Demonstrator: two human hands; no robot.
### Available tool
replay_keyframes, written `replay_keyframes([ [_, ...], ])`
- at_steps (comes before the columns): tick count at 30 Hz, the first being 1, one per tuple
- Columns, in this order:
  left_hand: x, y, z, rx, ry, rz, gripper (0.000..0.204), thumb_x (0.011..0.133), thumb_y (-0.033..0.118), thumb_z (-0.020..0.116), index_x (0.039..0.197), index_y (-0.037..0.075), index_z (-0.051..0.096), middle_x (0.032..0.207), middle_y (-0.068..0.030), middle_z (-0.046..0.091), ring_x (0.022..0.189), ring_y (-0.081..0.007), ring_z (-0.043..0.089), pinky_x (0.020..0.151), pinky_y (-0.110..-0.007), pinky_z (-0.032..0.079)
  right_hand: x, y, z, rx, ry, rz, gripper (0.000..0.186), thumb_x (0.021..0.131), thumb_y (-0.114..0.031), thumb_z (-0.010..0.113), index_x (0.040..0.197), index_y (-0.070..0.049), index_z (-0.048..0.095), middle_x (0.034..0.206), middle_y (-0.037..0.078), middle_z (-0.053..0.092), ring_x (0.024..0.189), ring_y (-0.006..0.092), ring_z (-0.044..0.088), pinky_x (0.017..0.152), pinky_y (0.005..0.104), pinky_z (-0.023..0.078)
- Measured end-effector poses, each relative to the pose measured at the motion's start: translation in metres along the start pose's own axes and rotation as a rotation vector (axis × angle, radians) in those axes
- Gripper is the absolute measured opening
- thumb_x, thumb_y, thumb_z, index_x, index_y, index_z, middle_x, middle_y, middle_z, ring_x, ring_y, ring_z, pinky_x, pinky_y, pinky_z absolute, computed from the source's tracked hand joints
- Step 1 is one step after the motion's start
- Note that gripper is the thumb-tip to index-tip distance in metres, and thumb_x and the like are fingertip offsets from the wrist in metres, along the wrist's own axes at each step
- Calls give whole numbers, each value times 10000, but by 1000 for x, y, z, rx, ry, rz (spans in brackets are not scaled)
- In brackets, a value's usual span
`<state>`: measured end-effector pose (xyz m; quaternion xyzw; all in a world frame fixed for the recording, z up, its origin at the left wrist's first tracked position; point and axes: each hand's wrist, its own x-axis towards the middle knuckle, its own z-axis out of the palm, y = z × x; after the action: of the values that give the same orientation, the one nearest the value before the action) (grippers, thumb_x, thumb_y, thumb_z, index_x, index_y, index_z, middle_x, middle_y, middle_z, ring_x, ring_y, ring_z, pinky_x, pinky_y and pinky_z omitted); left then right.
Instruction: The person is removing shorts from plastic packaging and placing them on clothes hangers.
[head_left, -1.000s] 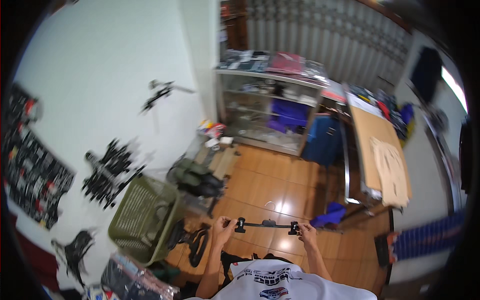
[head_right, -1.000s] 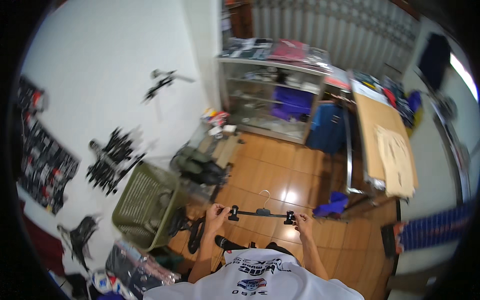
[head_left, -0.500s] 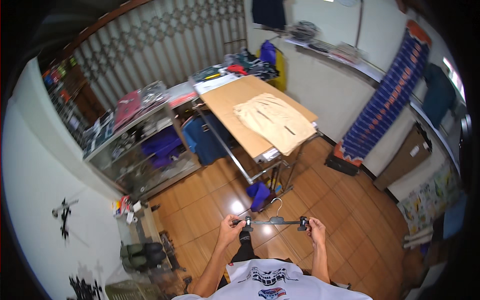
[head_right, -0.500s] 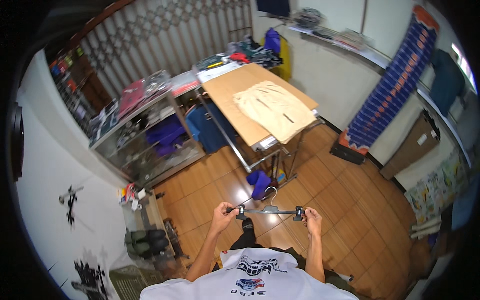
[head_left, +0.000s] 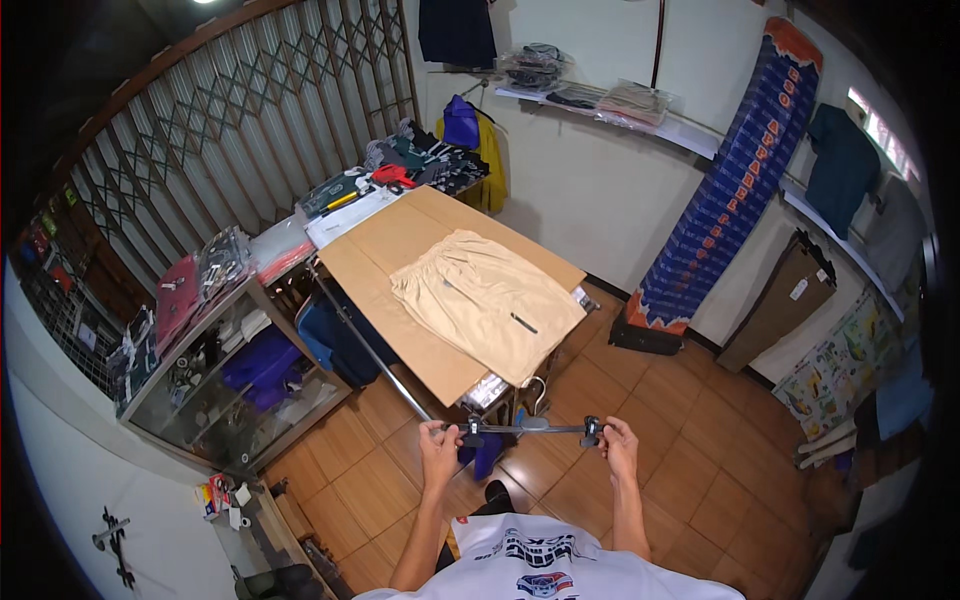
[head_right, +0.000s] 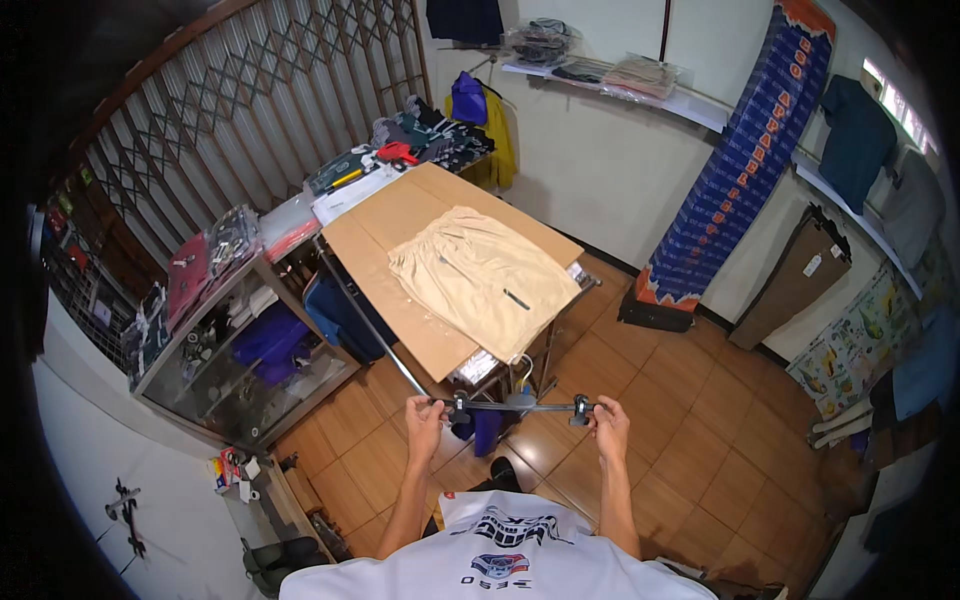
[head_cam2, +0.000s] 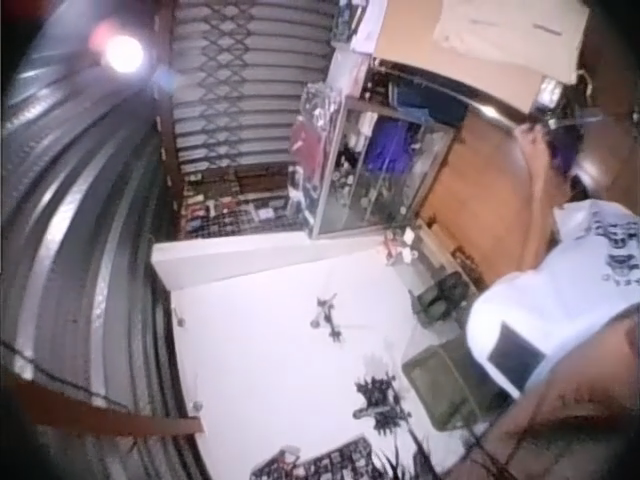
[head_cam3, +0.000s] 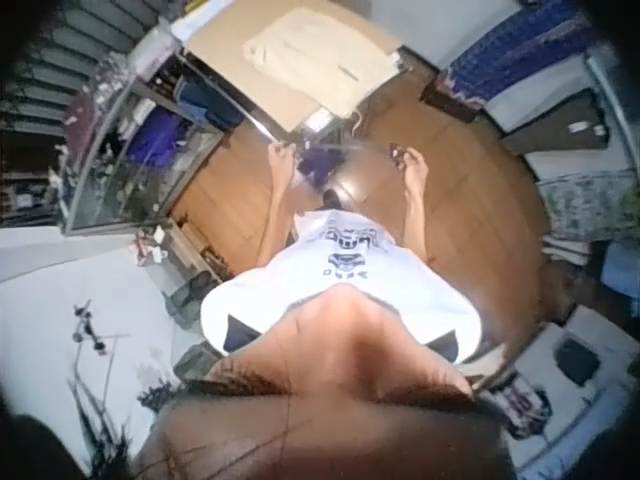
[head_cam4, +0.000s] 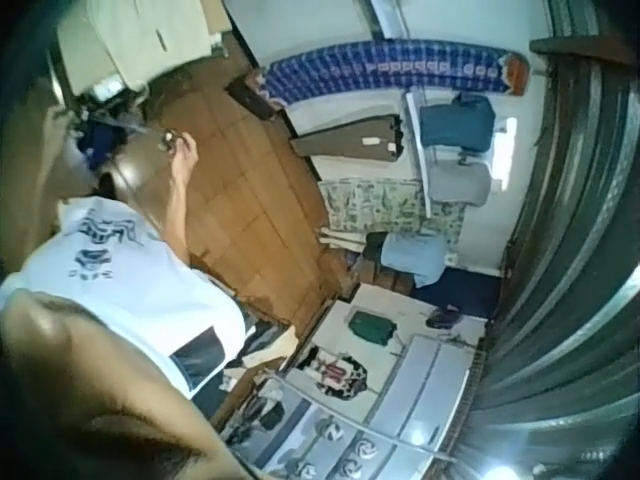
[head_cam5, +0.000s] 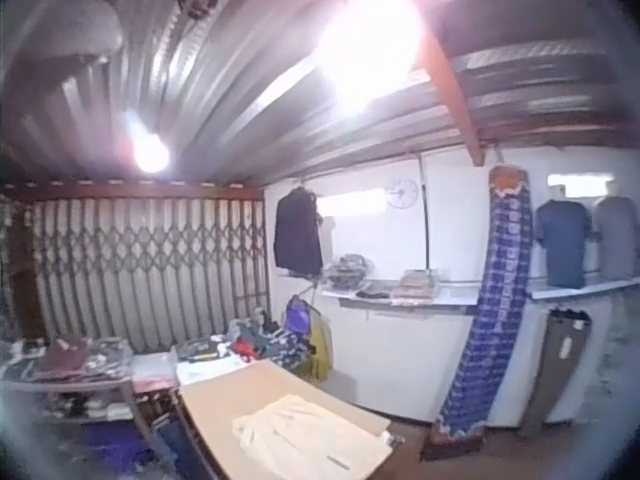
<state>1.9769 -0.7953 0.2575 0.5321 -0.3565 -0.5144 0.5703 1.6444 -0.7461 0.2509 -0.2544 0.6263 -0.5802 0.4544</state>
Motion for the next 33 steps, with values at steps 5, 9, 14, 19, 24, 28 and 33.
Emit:
replay_keyframes([
  [5,59,25,24,-13,5,69,272,932,67,628,1084,22,407,816,-114,667,656,-97,577,549,-227,445,64,-31,43,45,83,-47,240,958,-67,570,1130,-21,410,855,108,652,621,96,531,519,230,408],
  [9,92,40,44,-44,71,95,224,932,52,620,1061,-1,445,876,-130,672,721,-107,600,621,-225,477,108,-59,70,27,91,-152,216,939,-31,588,1087,5,434,830,117,639,619,106,528,539,241,422],
  [14,125,29,41,88,235,199,285,926,79,630,1131,-53,481,899,-127,670,783,-114,620,652,-227,485,175,-80,117,-4,-39,-188,192,926,-38,613,1039,3,463,800,100,645,608,100,528,544,236,424],
  [19,146,22,44,67,406,197,292,924,72,633,1146,-61,498,940,-125,681,837,-110,625,708,-224,487,261,-83,168,0,-246,-243,176,921,-93,642,999,-51,490,790,74,675,572,72,548,448,197,367],
  [24,172,21,59,101,620,187,323,908,84,655,1147,-80,512,916,-101,661,797,-97,605,702,-212,482,331,-105,224,-61,-462,-174,151,902,-73,661,972,-33,533,748,54,658,562,67,546,455,207,376],
  [28,218,28,69,102,671,216,314,892,67,669,1132,-72,523,914,-100,655,787,-97,604,697,-219,497,392,-108,277,-101,-545,-228,148,869,-39,673,942,18,558,707,57,629,576,83,546,517,220,416],
  [33,299,30,51,254,707,304,317,836,80,729,1066,-64,565,938,-145,678,816,-146,645,740,-268,528,459,-109,348,-186,-616,-371,196,823,-74,728,923,42,606,764,108,685,683,131,634,622,259,491],
])
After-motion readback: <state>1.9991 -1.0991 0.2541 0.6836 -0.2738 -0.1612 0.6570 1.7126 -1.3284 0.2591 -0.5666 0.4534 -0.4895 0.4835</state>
